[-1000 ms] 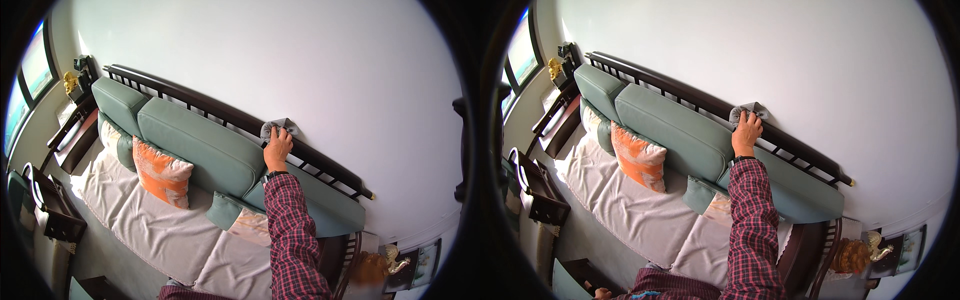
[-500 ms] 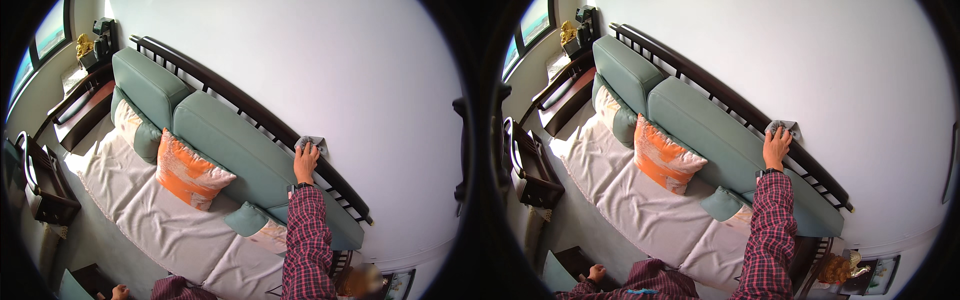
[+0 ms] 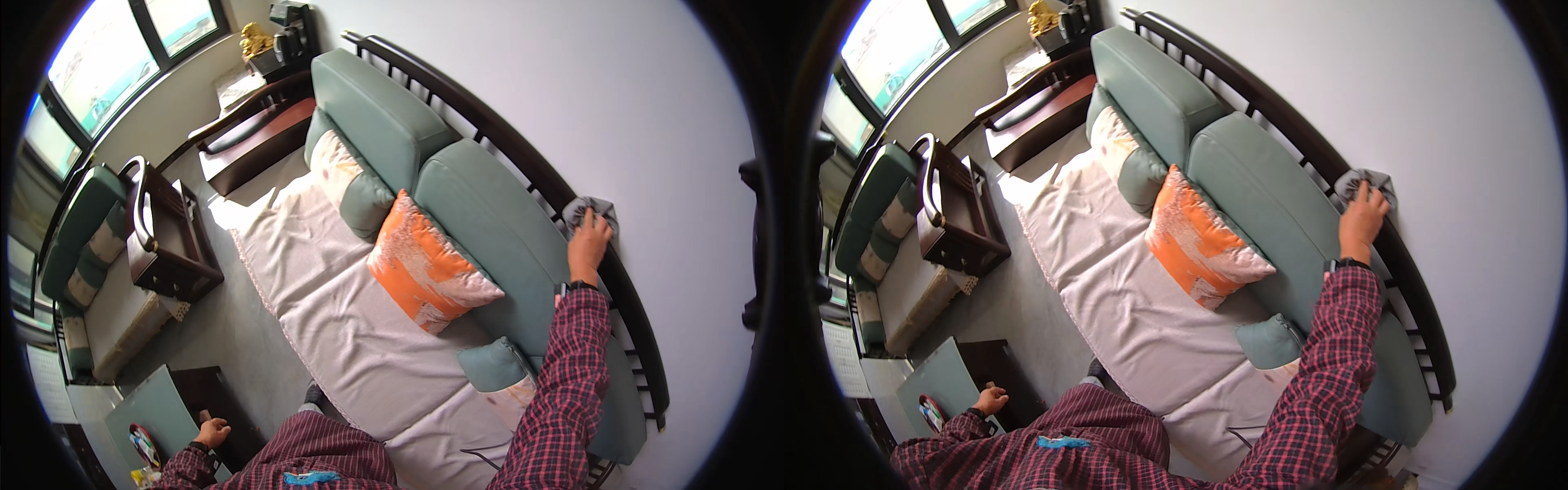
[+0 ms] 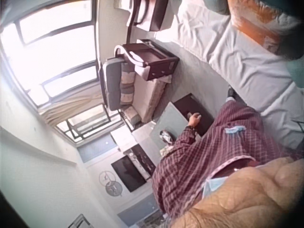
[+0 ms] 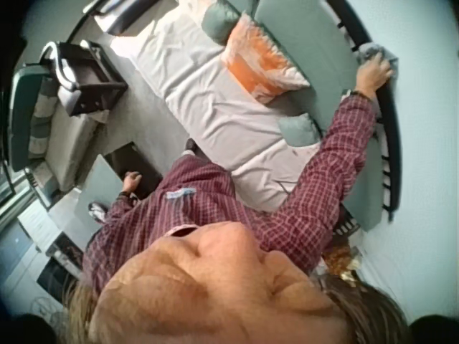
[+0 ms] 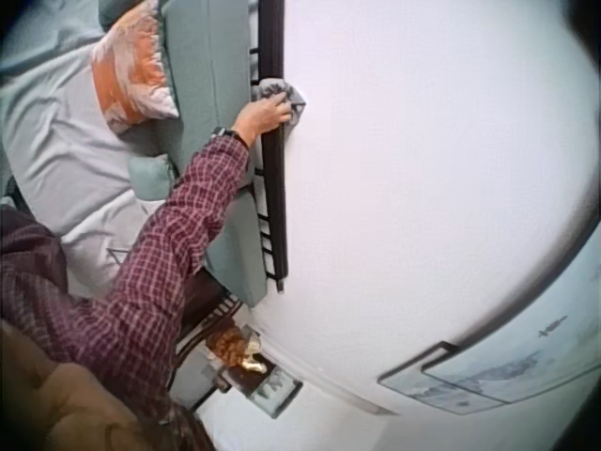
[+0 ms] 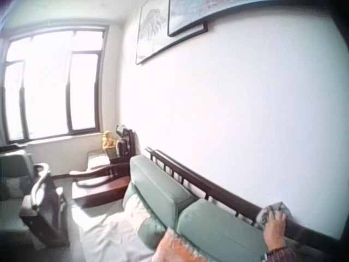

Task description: The person wipes the window sill, then cleans the armrests and back of a sofa, a glass coffee table, and a side table using a cloth. The person moves around the living room to reach different surfaces.

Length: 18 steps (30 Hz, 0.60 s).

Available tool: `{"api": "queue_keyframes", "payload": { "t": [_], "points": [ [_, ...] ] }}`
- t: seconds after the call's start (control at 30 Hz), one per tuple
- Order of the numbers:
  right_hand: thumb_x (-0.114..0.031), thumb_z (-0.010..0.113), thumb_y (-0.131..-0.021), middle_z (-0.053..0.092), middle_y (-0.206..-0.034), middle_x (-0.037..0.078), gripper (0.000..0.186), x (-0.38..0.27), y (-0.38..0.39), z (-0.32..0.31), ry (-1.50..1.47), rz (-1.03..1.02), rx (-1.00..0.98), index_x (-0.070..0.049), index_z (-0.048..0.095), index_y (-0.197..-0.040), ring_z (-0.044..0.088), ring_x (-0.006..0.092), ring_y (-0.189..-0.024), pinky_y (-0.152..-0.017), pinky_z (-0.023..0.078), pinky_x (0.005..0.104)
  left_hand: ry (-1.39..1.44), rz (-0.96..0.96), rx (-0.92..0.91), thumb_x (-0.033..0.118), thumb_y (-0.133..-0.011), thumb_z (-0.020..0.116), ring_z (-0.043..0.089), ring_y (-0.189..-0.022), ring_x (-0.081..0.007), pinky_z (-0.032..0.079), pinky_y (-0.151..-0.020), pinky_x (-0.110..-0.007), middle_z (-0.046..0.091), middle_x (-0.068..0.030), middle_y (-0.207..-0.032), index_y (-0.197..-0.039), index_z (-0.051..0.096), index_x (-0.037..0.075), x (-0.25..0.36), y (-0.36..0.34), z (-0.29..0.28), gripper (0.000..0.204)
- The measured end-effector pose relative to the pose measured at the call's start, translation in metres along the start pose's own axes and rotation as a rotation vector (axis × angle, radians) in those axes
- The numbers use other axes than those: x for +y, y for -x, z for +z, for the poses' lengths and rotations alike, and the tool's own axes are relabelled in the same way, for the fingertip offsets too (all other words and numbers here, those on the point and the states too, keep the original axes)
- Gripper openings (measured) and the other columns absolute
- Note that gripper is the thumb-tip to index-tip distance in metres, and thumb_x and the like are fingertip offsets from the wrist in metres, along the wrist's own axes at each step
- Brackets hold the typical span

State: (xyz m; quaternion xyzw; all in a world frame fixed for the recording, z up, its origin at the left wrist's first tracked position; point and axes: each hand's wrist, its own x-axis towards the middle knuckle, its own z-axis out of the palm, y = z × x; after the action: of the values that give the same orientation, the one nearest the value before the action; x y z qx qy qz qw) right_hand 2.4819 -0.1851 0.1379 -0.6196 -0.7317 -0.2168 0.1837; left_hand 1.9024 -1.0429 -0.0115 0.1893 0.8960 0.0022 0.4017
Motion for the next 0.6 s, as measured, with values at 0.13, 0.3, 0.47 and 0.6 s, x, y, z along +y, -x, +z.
{"api": "queue_keyframes", "payload": {
  "t": [0.13,0.3,0.47,0.6],
  "points": [
    [-0.011,0.073,-0.092,0.053,-0.14,0.02,0.055,-0.011,-0.009,0.007,0.083,0.144,-0.092,-0.007,0.056,-0.145,0.046,0.0405,-0.126,-0.107,0.043,0.0474,0.045,-0.048,-0.06,0.033,-0.091,0.077,0.074,-0.102,-0.0271,0.059,-0.09,-0.037,0.076,-0.017,-0.109,-0.128,0.069,0.001,0.007,-0.008,-0.012,0.05],
    [-0.018,0.071,-0.096,0.057,-0.13,0.02,0.048,-0.094,-0.059,0.032,0.063,-0.03,-0.015,-0.006,0.058,-0.141,0.05,0.0404,-0.119,-0.103,0.044,0.0466,-0.031,-0.027,-0.15,0.033,-0.09,0.077,0.074,-0.101,-0.0262,0.059,-0.09,-0.037,0.077,-0.0159,-0.109,-0.127,0.07,0.002,0.021,-0.068,-0.05,0.048],
    [-0.019,0.071,-0.096,0.058,-0.131,0.019,0.049,-0.174,-0.116,0.053,0.136,0.038,-0.098,-0.007,0.059,-0.142,0.051,0.0404,-0.117,-0.104,0.044,0.0467,-0.017,0.102,-0.131,0.031,-0.09,0.076,0.075,-0.097,-0.0279,0.059,-0.087,-0.037,0.077,-0.0171,-0.103,-0.122,0.071,0.001,0.051,-0.18,-0.109,0.044],
    [-0.018,0.07,-0.097,0.057,-0.13,0.019,0.05,-0.221,-0.146,0.072,0.191,0.024,-0.102,-0.008,0.058,-0.144,0.051,0.0404,-0.117,-0.104,0.043,0.0467,0.191,0.146,-0.106,0.024,-0.093,0.073,0.073,-0.087,-0.0226,0.059,-0.08,-0.036,0.077,-0.0147,-0.095,-0.126,0.067,-0.002,0.076,-0.255,-0.162,0.042]
  ]
}}
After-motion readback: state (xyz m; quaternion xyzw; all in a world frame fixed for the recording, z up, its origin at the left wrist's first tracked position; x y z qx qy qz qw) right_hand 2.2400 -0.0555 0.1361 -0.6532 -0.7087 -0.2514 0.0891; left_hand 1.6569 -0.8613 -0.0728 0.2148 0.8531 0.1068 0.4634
